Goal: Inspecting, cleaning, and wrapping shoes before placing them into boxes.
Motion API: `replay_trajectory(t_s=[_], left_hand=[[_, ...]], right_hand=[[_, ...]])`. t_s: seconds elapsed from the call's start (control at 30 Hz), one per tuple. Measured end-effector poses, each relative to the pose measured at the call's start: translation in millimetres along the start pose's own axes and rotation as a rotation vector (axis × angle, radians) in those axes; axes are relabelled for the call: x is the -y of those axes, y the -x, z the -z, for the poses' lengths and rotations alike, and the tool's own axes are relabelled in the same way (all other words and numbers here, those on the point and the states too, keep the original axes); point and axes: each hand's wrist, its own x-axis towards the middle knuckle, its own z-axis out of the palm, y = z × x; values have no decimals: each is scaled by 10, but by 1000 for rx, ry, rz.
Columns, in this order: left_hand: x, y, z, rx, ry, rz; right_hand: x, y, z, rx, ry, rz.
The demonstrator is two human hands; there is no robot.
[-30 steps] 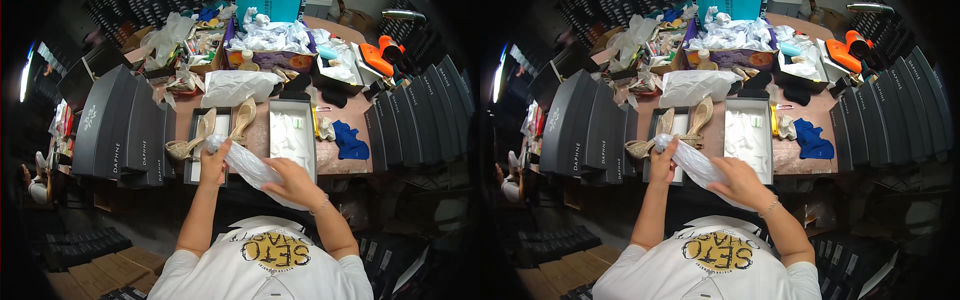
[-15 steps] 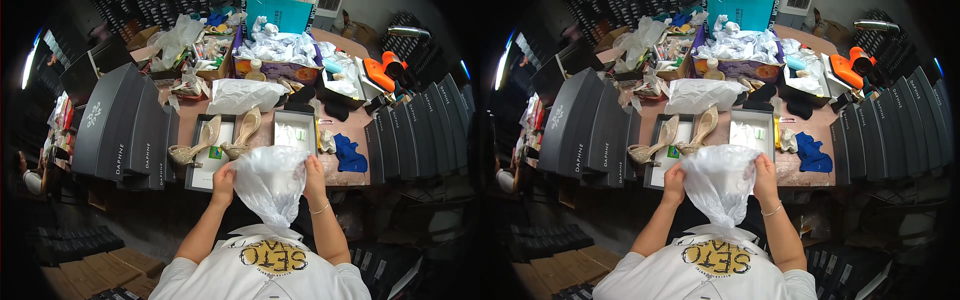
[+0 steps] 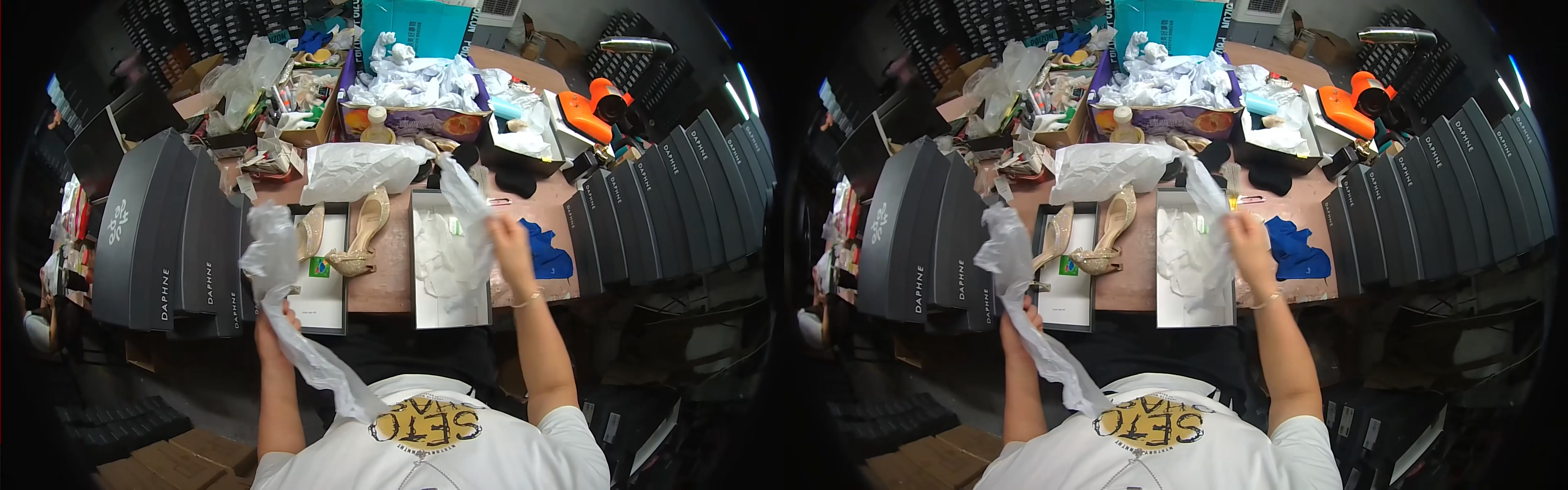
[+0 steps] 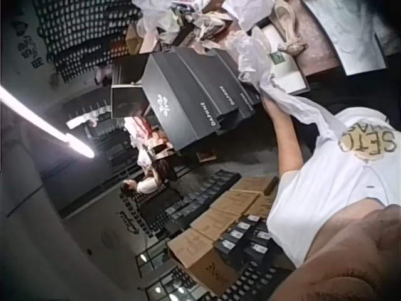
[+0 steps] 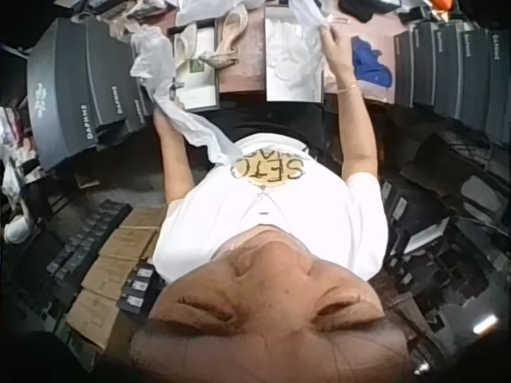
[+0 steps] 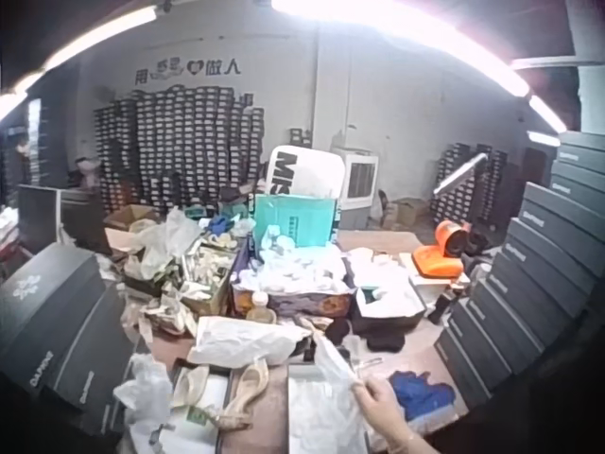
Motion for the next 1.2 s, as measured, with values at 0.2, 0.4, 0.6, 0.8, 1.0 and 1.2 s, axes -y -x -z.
replay_trajectory(t_s=[0.2, 0.4, 0.6, 0.8, 1.0, 1.2], left_hand=[[485, -270, -828, -209, -151, -61], [544, -373, -982, -160, -96, -252], [917, -319, -1258, -64, -65, -210], [616, -137, -1533, 209, -403, -144], [155, -776, -782, -109, 67, -194], [423, -133, -1014, 189, -616, -476]], right_hand=[[-918, -26, -1304, 426, 1180, 534], [487, 245, -602, 575, 631, 211], [565, 872, -1047, 431, 22, 217], [586, 953, -730, 525, 384, 551], [547, 1089, -393, 384, 457, 511], [809, 1256, -407, 102, 661, 539]])
